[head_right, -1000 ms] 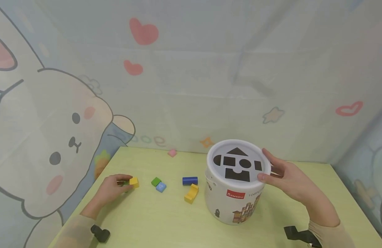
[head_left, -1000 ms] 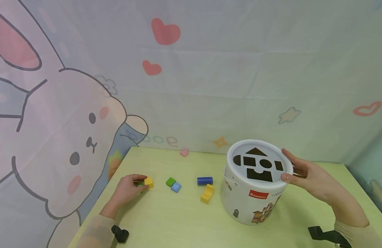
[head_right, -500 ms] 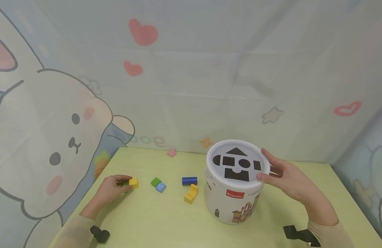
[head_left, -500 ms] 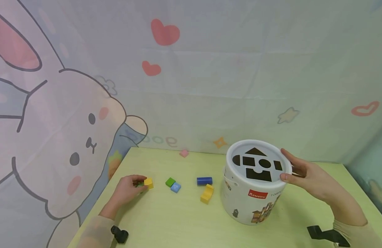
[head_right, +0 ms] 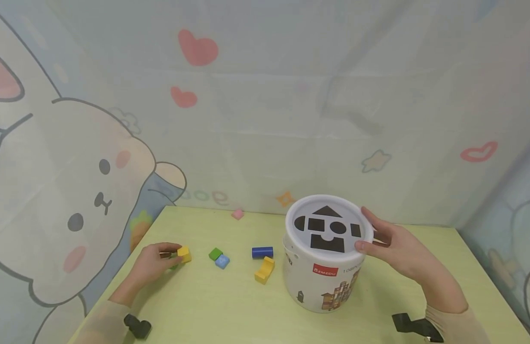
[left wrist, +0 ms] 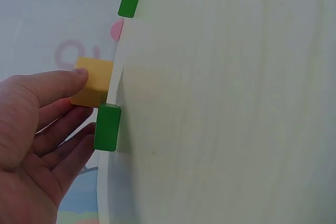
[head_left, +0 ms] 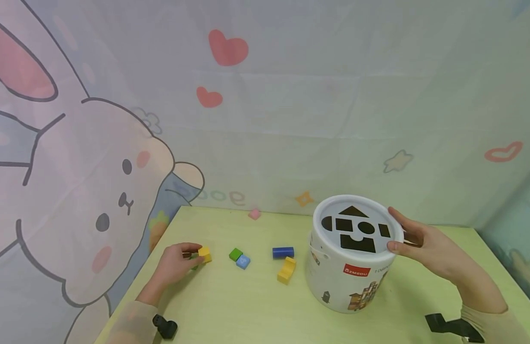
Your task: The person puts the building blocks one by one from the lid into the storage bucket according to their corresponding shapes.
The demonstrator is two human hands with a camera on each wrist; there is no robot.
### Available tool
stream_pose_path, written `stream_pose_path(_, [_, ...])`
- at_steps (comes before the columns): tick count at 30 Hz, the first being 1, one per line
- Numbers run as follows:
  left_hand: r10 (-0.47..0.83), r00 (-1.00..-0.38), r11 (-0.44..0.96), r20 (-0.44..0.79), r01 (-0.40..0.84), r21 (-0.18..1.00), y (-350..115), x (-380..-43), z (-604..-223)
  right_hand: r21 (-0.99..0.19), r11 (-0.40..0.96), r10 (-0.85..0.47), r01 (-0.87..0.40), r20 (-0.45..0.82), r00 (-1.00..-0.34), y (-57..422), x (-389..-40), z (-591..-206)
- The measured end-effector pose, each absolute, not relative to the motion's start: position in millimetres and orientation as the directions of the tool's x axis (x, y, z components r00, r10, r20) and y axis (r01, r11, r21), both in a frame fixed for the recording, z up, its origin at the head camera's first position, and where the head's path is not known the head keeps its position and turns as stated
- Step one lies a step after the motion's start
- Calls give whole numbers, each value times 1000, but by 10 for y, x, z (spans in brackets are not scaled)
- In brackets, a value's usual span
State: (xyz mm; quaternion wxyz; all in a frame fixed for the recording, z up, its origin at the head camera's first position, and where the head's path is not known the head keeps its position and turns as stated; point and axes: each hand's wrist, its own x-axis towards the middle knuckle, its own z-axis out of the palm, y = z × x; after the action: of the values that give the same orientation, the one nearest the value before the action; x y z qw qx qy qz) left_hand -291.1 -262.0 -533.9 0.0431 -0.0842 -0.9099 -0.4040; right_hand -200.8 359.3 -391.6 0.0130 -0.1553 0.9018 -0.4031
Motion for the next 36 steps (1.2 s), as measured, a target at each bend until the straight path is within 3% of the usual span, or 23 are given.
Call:
stream_pose_path(19, [94,-974,610,205,219,762,-2379,-2841,-5233,-746,607,-291,-274,112,-950,3595,-2014,-3941])
stream_pose_path(31, [158,-944,474,290,330,816,-1945,-2805,-4978,-742,615,-282,-267,109,-953,3607,-2013,-3951])
stream_pose_path(36, [151,-949,392,276,313,865,-1671,-2791,-4850,-744,613,-282,-267,110,-953,3617,-2014,-3953])
